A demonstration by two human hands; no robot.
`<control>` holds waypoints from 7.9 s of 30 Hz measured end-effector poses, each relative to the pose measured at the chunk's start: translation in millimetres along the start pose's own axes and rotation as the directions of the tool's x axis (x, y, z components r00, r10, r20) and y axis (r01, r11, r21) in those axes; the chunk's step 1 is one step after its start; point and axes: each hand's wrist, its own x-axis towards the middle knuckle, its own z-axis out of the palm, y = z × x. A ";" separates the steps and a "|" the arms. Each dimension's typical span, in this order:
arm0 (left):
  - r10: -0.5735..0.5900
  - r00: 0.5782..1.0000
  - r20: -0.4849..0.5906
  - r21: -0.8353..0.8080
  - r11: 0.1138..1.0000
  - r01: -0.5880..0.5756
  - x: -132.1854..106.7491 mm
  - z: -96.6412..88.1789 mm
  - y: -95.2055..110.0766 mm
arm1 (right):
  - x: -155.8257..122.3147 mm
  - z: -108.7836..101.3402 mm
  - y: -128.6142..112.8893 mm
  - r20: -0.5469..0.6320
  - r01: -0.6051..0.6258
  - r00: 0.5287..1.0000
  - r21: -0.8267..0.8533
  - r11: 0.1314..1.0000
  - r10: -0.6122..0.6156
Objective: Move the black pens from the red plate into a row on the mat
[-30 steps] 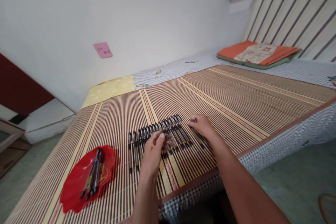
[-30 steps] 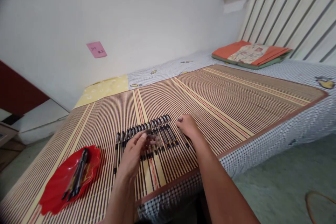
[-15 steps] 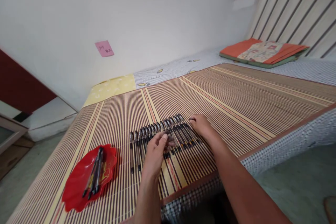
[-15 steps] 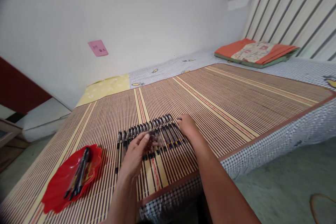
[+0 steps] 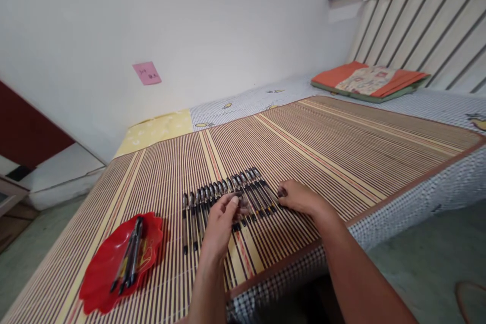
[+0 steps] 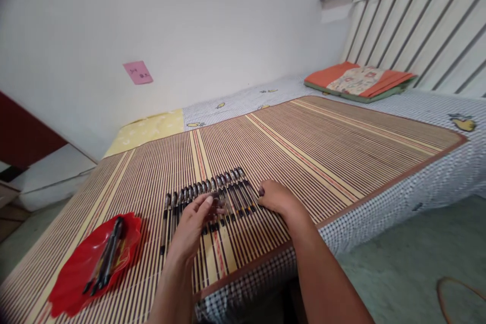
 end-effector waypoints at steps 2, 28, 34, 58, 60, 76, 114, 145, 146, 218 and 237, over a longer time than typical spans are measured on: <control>-0.001 1.000 -0.006 -0.009 1.000 0.001 0.4 0.1 0.5 | -0.3 0.4 3.1 0.013 0.018 1.000 0.035 0.999 -0.018; -0.023 0.999 0.031 0.062 0.998 0.022 0.2 -0.6 0.2 | -6.9 0.3 3.5 0.062 -0.020 0.998 -0.090 0.996 0.026; -0.017 0.999 0.033 0.069 0.997 0.015 0.5 -1.9 -1.0 | -3.9 3.6 7.9 0.051 -0.004 0.999 -0.114 0.994 0.010; -0.024 1.000 0.016 0.077 0.997 0.023 0.6 -0.6 -2.1 | -10.1 -3.9 1.2 0.103 -0.007 0.995 -0.106 0.994 0.018; -0.019 1.000 0.020 0.067 0.998 0.018 0.6 -0.1 -2.0 | -10.9 -4.5 1.0 0.106 -0.006 0.994 -0.109 0.994 0.017; -0.018 1.000 -0.002 0.063 0.998 0.018 -1.0 3.7 3.0 | -9.1 -0.3 4.2 0.096 0.016 0.995 -0.064 0.998 -0.009; 0.049 0.998 0.031 0.111 0.992 -0.052 -1.5 13.1 -2.2 | 7.9 0.2 -16.4 -0.603 0.261 0.797 0.398 0.879 0.036; 0.193 0.808 -0.556 0.797 0.398 0.454 -45.8 -247.4 13.1 | 13.3 7.2 -24.9 -0.636 0.399 0.770 0.532 0.747 0.042; 0.186 0.809 -0.557 0.795 0.401 0.455 -44.8 -247.7 12.2 | 13.7 7.7 -24.8 -0.640 0.406 0.767 0.536 0.740 0.043; 0.110 0.985 -0.134 -0.283 0.948 -0.144 -12.5 -10.4 38.1 | 76.7 1.4 1.9 -0.437 0.099 0.893 0.424 0.900 0.108; 0.107 0.984 -0.144 -0.309 0.939 -0.147 -10.3 -18.3 35.1 | 118.8 11.9 -6.3 -0.314 -0.052 0.948 0.029 0.998 0.058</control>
